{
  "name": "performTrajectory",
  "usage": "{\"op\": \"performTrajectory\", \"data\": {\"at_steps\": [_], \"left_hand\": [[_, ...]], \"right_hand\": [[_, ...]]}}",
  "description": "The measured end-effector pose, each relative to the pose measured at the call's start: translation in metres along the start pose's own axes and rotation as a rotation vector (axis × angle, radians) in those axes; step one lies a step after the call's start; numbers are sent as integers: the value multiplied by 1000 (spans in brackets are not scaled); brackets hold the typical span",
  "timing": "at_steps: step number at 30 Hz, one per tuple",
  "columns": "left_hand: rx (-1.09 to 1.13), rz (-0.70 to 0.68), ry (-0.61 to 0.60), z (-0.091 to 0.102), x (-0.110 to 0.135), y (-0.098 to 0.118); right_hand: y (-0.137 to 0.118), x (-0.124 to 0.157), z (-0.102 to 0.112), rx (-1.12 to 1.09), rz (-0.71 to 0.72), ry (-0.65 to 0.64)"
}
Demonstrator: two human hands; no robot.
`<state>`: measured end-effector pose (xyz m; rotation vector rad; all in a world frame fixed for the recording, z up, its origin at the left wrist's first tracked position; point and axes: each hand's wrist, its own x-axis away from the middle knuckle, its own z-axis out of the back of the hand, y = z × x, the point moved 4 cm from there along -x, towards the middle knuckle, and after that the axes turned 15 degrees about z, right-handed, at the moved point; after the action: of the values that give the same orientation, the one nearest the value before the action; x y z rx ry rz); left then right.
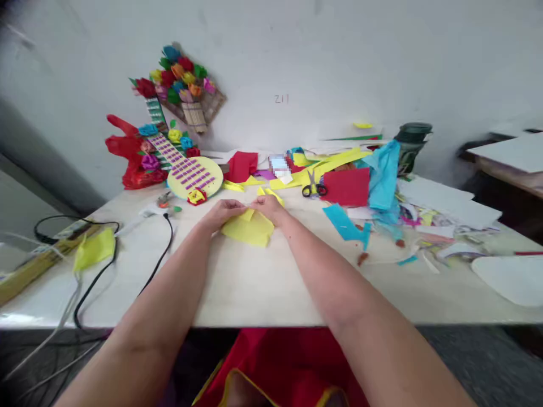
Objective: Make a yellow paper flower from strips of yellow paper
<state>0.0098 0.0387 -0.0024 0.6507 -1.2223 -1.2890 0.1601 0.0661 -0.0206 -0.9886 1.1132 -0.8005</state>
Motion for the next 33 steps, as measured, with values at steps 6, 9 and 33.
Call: {"op": "performTrajectory", "data": {"at_steps": [6, 9, 33], "left_hand": [[-46, -54, 42, 1, -7, 0], [-65, -52, 71, 2, -8, -1], [3, 15, 21, 2, -1, -1]], "right_hand": [[-1, 1, 1, 0, -8, 18], [0, 1, 2, -15, -6, 32], [3, 1, 4, -151, -20, 23]]}}
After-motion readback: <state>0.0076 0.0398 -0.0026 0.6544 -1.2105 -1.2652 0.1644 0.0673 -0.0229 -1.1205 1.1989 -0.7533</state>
